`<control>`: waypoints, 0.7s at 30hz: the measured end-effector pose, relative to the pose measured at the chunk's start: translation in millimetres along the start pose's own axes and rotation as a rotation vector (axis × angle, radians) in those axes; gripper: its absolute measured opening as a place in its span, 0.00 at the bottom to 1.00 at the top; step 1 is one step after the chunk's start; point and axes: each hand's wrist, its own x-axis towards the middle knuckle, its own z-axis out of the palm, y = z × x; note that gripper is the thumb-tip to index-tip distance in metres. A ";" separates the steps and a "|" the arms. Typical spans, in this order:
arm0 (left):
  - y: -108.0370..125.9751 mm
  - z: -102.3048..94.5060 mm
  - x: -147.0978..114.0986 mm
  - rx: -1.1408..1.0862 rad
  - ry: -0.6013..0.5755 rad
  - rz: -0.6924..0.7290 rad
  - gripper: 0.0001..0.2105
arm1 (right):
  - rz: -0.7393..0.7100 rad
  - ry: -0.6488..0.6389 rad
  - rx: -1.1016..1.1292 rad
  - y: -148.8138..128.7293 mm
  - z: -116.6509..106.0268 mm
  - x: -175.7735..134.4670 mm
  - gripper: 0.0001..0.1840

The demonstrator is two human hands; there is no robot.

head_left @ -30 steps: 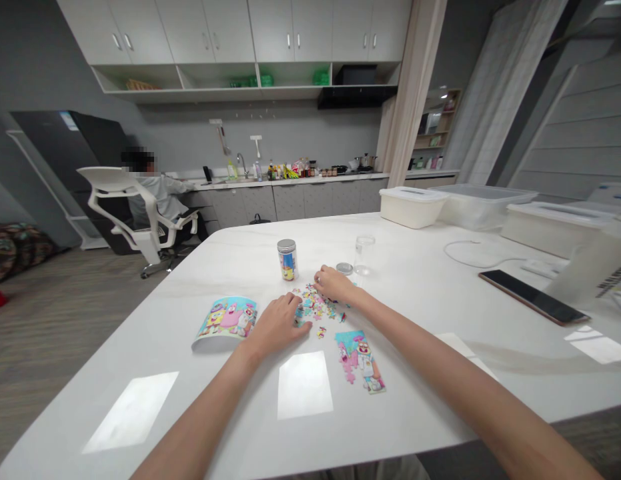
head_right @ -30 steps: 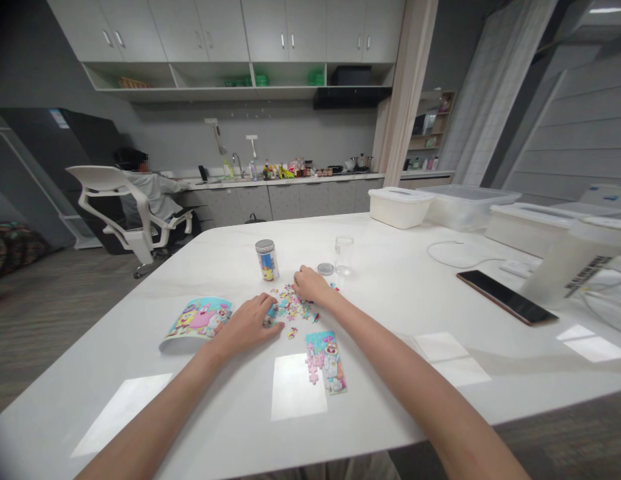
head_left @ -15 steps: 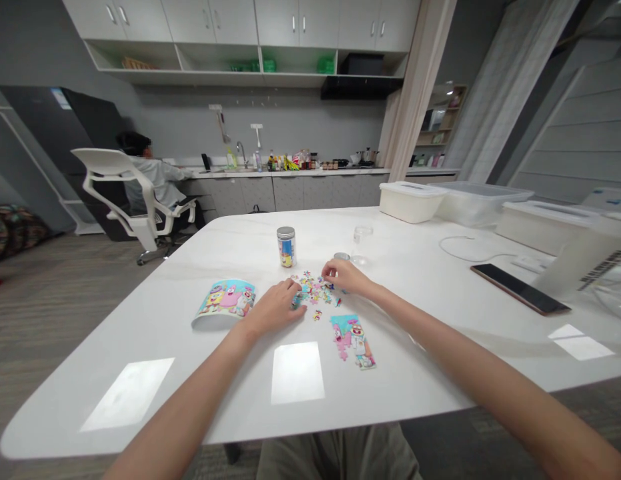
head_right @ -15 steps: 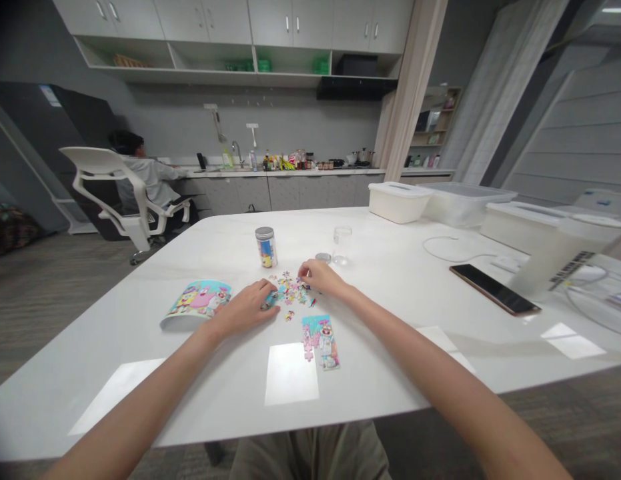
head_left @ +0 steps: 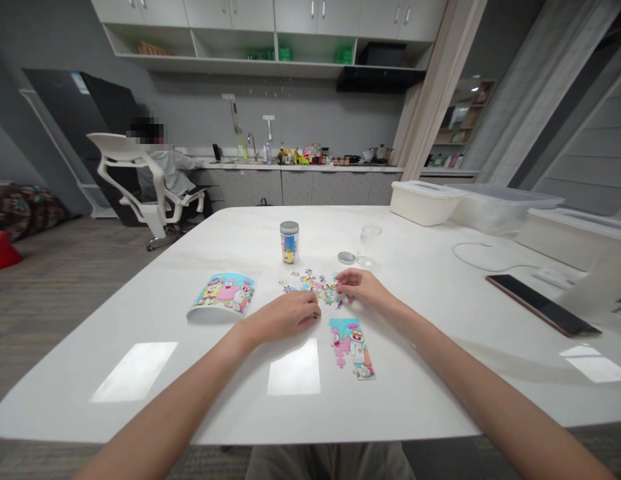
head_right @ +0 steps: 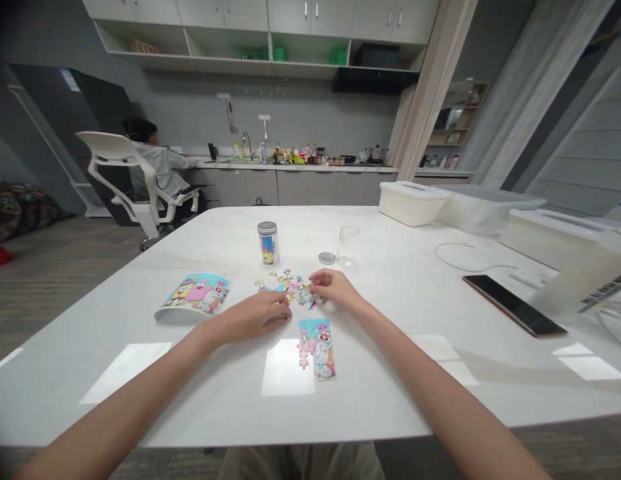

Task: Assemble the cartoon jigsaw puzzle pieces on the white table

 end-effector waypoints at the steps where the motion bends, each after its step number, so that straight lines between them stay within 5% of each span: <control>1: -0.2 0.0 -0.2 -0.006 -0.001 -0.001 0.11 | 0.015 0.000 0.022 -0.8 -0.5 -0.4 0.15; 12: -14.2 2.1 -1.8 0.120 0.047 -0.043 0.13 | 0.037 0.003 0.057 -3.8 -1.0 -1.7 0.17; 21: -7.2 -5.7 1.4 0.339 0.083 -0.486 0.09 | 0.036 0.002 0.158 -4.4 -0.2 -2.0 0.16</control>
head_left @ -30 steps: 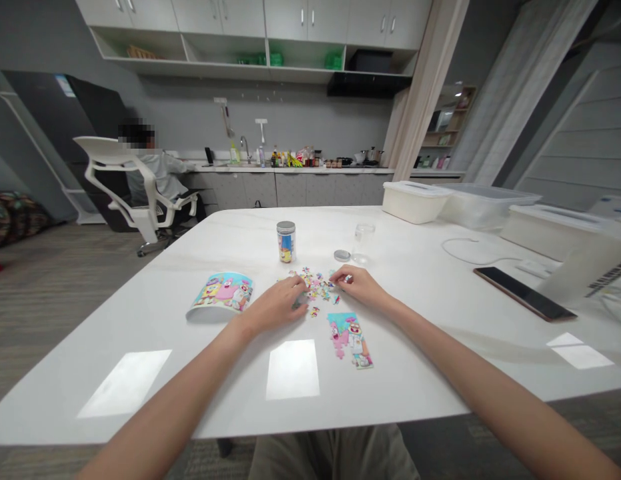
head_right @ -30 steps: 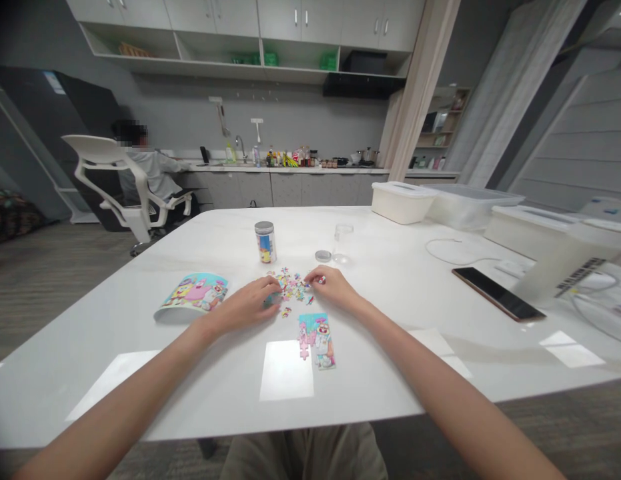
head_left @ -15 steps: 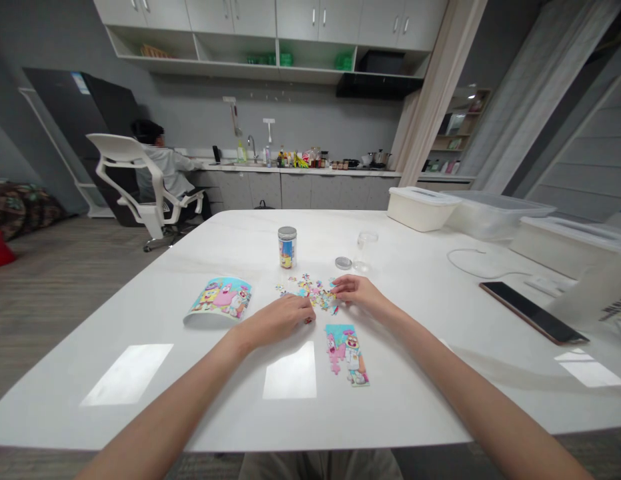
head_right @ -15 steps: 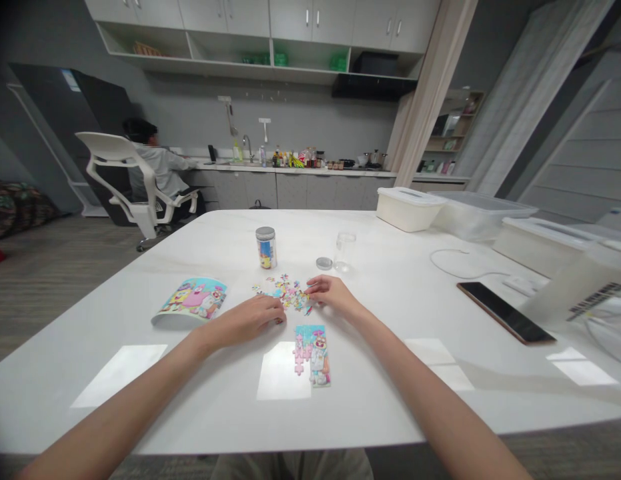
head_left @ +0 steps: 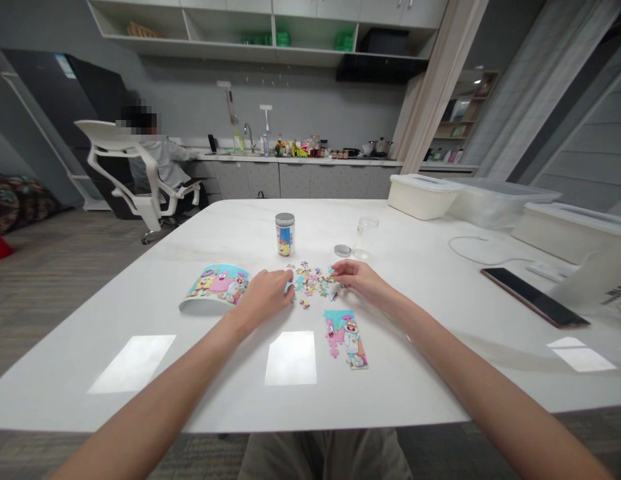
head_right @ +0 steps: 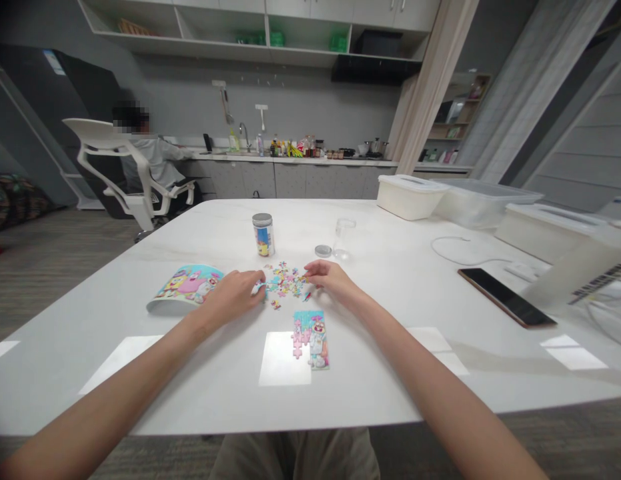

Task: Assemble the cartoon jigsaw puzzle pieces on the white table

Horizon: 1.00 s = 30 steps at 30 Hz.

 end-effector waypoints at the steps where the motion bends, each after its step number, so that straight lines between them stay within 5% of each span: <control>1: -0.4 -0.5 -0.4 0.018 -0.022 -0.064 0.10 | 0.003 0.007 0.004 -0.5 0.3 -0.1 0.15; 7: -6.3 -0.3 -1.6 0.047 -0.101 -0.255 0.14 | 0.030 0.053 0.042 -6.8 0.5 -4.2 0.12; 30: -19.5 1.3 -2.8 0.134 -0.234 -0.273 0.15 | 0.048 0.056 0.137 -10.8 1.4 -8.1 0.16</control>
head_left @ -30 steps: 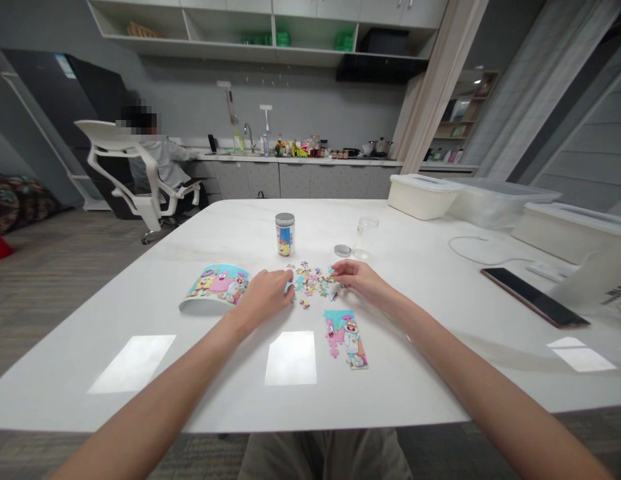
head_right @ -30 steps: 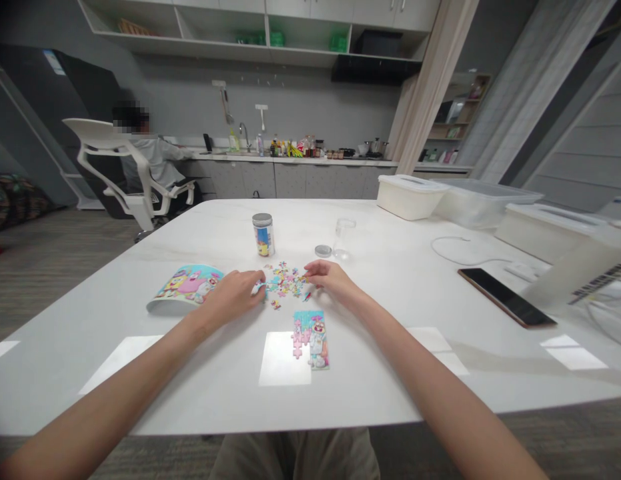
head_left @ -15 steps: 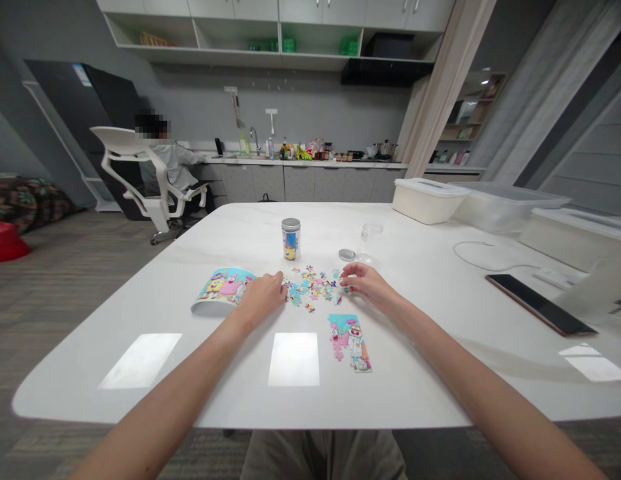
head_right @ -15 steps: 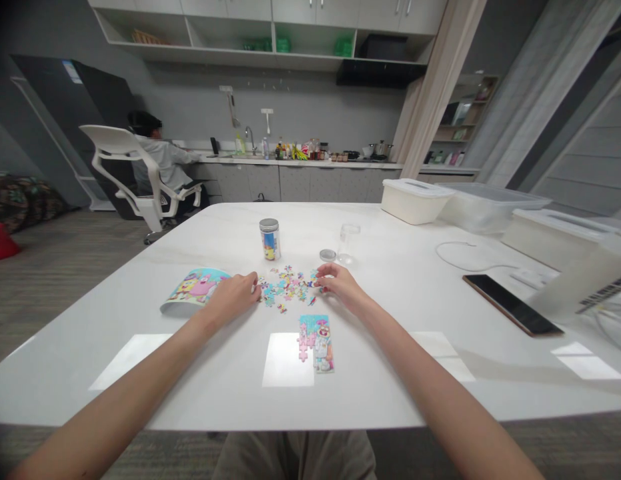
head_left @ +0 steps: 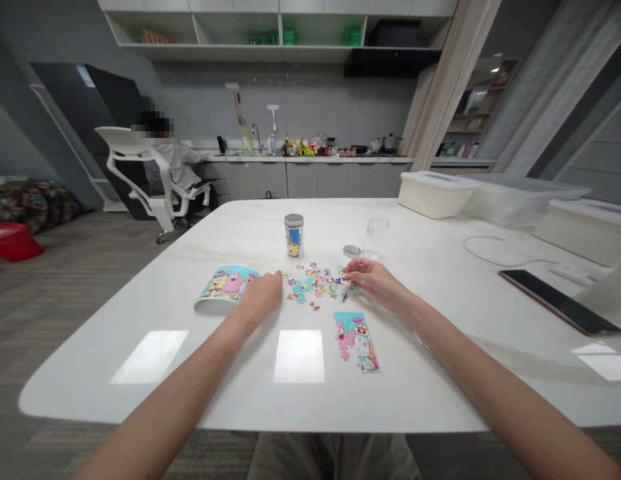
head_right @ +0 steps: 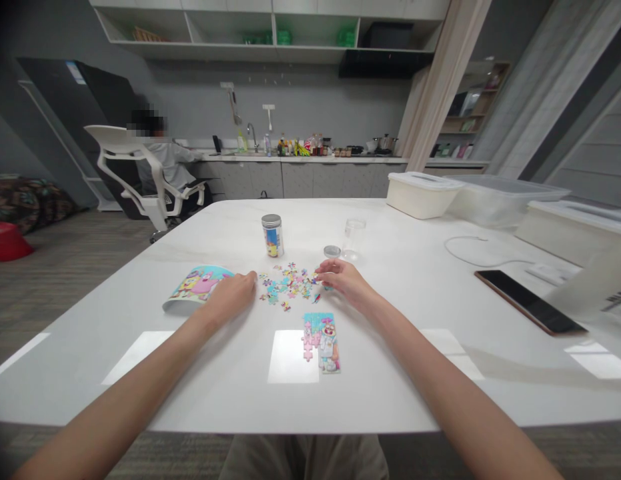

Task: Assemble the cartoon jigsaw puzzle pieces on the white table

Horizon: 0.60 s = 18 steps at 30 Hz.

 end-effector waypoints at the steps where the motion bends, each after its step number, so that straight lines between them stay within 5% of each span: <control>1: -0.1 -0.1 0.0 -0.002 -0.005 0.015 0.15 | 0.000 -0.001 0.007 0.5 -0.3 0.4 0.16; 18: 4.5 -3.9 -2.1 0.002 0.005 0.074 0.14 | 0.048 -0.089 0.051 0.6 1.1 0.0 0.14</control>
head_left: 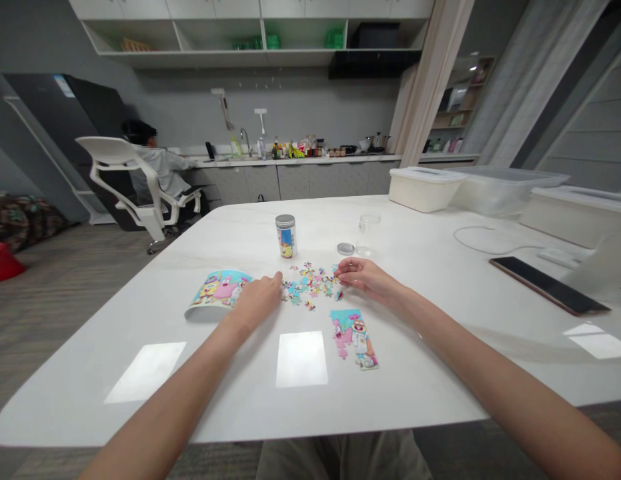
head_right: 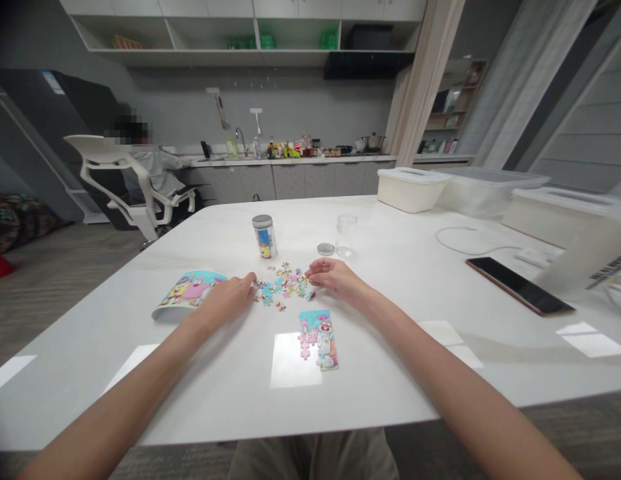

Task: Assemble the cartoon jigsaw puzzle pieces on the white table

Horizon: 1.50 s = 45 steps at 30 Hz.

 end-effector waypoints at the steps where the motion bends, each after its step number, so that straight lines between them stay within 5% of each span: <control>1: 1.3 -0.8 -0.7 0.006 -0.001 0.007 0.14 | -0.001 -0.010 -0.003 -0.3 0.1 -0.3 0.13; 45: 8.3 -0.4 -2.7 -0.034 -0.019 0.044 0.13 | 0.085 0.028 -0.047 0.4 1.1 -1.3 0.10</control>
